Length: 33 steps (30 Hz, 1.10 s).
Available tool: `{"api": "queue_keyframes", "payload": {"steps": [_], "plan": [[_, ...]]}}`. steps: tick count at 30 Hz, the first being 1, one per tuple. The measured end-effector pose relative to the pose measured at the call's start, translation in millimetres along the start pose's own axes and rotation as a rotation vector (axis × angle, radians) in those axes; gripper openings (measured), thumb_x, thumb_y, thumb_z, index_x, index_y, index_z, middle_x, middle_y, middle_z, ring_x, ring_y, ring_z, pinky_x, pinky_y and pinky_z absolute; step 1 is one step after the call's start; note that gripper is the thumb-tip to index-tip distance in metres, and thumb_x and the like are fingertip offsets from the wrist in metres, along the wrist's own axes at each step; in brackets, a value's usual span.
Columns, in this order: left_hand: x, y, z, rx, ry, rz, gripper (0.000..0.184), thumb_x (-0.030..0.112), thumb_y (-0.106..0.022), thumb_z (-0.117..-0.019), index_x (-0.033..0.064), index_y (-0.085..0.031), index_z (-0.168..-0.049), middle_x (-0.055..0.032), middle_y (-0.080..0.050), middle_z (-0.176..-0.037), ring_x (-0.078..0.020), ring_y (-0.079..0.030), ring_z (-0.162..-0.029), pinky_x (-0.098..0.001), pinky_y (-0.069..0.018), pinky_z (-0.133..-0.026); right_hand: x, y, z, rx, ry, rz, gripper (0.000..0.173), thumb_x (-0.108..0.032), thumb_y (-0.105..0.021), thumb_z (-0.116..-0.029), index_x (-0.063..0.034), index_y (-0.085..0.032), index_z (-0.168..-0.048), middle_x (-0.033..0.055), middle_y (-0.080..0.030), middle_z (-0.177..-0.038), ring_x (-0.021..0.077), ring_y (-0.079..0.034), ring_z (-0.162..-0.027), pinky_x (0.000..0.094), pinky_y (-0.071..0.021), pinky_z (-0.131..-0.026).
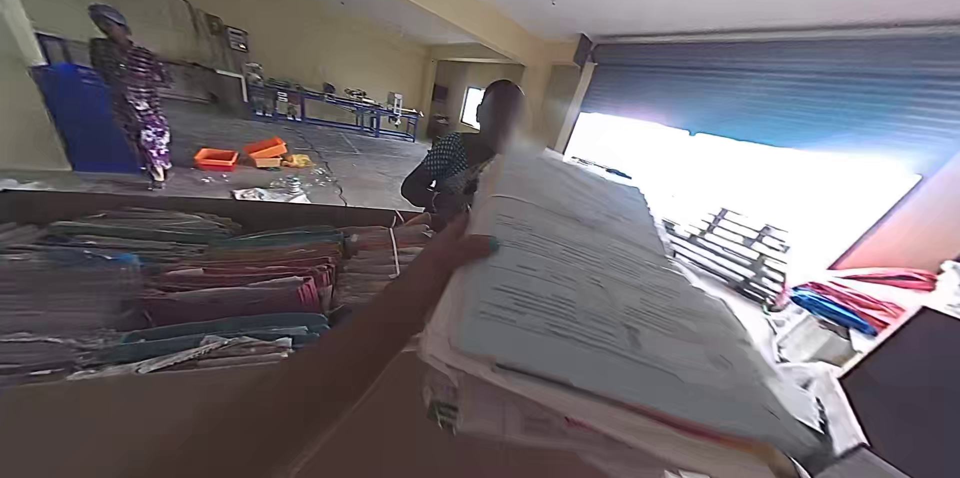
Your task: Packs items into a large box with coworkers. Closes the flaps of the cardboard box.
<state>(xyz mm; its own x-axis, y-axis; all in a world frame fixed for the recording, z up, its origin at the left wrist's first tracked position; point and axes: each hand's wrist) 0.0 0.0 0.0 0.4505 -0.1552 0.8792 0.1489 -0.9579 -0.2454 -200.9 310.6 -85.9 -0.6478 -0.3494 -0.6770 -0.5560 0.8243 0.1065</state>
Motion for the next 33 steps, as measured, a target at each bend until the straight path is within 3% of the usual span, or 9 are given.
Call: {"api": "queue_keyframes", "payload": {"steps": [4, 9, 11, 14, 17, 20, 23, 30, 33], "plan": [[-24.1, 50.3, -40.2, 0.204, 0.036, -0.154, 0.023, 0.002, -0.039, -0.1048, -0.0013, -0.049, -0.126, 0.0028, -0.061, -0.088, 0.0052, -0.061, -0.074, -0.0117, -0.0516, -0.071, -25.6, -78.8, -76.1, 0.029, -0.251, -0.097, 0.026, -0.005, -0.035, -0.1079, -0.0033, -0.055, -0.124, -0.0084, -0.069, -0.104, -0.0095, -0.064, -0.097, 0.0112, -0.052, -0.09], [-77.9, 92.1, -70.0, 0.226, 0.33, -0.259, 0.026, 0.018, -0.036, -0.1108, 0.0079, -0.049, -0.131, 0.0016, -0.066, -0.098, -0.0012, -0.066, -0.084, -0.0206, -0.0564, -0.077, 85.3, -91.1, -148.0, 0.007, -0.673, 0.008, 0.029, -0.008, -0.031, -0.1086, -0.0025, -0.06, -0.11, 0.0019, -0.066, -0.08, 0.0039, -0.064, -0.07, 0.0215, -0.0548, -0.064], [-107.8, 99.6, -75.9, 0.202, 0.487, -0.382, 0.041, 0.022, -0.04, -0.111, 0.0042, -0.043, -0.148, -0.0112, -0.059, -0.133, -0.0143, -0.06, -0.116, -0.0335, -0.0497, -0.098, 96.4, -85.1, -167.4, -0.156, -0.905, 0.084, 0.042, -0.008, -0.039, -0.1095, -0.0025, -0.041, -0.151, 0.0174, -0.064, -0.125, 0.0174, -0.064, -0.106, 0.0321, -0.0514, -0.091], [-150.2, 89.9, -83.5, 0.083, 0.555, -0.631, 0.069, 0.02, -0.052, -0.1065, -0.0003, -0.015, -0.162, -0.0202, -0.018, -0.169, -0.0275, -0.023, -0.155, -0.0423, -0.0222, -0.125, 95.1, -85.2, -161.0, -0.293, -0.934, 0.105, 0.052, -0.013, -0.038, -0.1096, -0.0053, -0.027, -0.16, 0.0189, -0.047, -0.154, 0.0238, -0.054, -0.134, 0.0377, -0.045, -0.108], [-165.8, 68.6, -89.2, 0.241, 0.559, -0.673, 0.079, 0.025, -0.058, -0.1044, -0.0042, -0.011, -0.161, -0.0252, -0.001, -0.169, -0.0359, -0.006, -0.158, -0.0457, -0.0131, -0.127, 105.9, -86.4, -147.2, -0.43, -0.854, 0.194, 0.053, -0.012, -0.043, -0.1063, -0.0013, -0.032, -0.157, 0.0202, -0.039, -0.159, 0.0278, -0.045, -0.141, 0.0422, -0.04, -0.112], [-169.3, 71.4, -98.7, 0.47, 0.581, -0.619, 0.077, 0.033, -0.052, -0.1066, -0.0037, -0.012, -0.161, -0.0266, -0.008, -0.168, -0.0386, -0.009, -0.157, -0.0497, -0.0134, -0.126, 132.1, -87.4, -145.8, -0.639, -0.788, 0.375, 0.055, -0.026, -0.05, -0.1079, -0.005, -0.036, -0.157, 0.0191, -0.04, -0.16, 0.0293, -0.042, -0.145, 0.0469, -0.0366, -0.116], [-177.8, 71.3, -110.7, 0.516, 0.687, -0.604, 0.071, 0.042, -0.053, -0.1055, -0.0063, -0.032, -0.153, -0.0289, -0.043, -0.152, -0.0378, -0.043, -0.143, -0.052, -0.0357, -0.117, 144.7, -105.3, -147.5, -0.839, -0.658, 0.558, 0.062, -0.04, -0.051, -0.1066, -0.0093, -0.038, -0.158, 0.0211, -0.033, -0.164, 0.0383, -0.029, -0.153, 0.0553, -0.0239, -0.124], [-175.5, 43.8, -105.5, 0.271, 0.896, -0.762, 0.083, 0.042, -0.055, -0.1042, -0.0062, -0.014, -0.159, -0.0292, -0.02, -0.164, -0.0371, -0.028, -0.152, -0.0473, -0.0289, -0.122, 150.3, -138.1, -142.2, -1.224, -0.613, 0.766, 0.071, -0.043, -0.042, -0.1094, -0.0178, -0.009, -0.166, 0.0252, -0.009, -0.17, 0.0455, -0.01, -0.157, 0.0594, -0.0146, -0.125], [-177.2, 51.7, -101.6, 0.207, 0.909, -0.722, 0.073, 0.042, -0.053, -0.1054, -0.0062, -0.028, -0.153, -0.0278, -0.042, -0.152, -0.0349, -0.045, -0.141, -0.0479, -0.0378, -0.115, 154.2, -141.8, -145.8, -1.2, -0.609, 0.767, 0.063, -0.042, -0.042, -0.11, -0.0152, -0.024, -0.164, 0.0241, -0.029, -0.165, 0.0443, -0.028, -0.152, 0.0612, -0.0262, -0.12]]}}
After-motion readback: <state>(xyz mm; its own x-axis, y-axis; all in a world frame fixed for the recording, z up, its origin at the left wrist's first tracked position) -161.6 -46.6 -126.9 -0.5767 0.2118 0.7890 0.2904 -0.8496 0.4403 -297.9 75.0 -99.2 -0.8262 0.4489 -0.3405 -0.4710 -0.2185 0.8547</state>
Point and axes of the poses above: each hand's wrist, its own z-axis away from the middle knuckle, its own y-axis out of the back of the hand, x = y × z
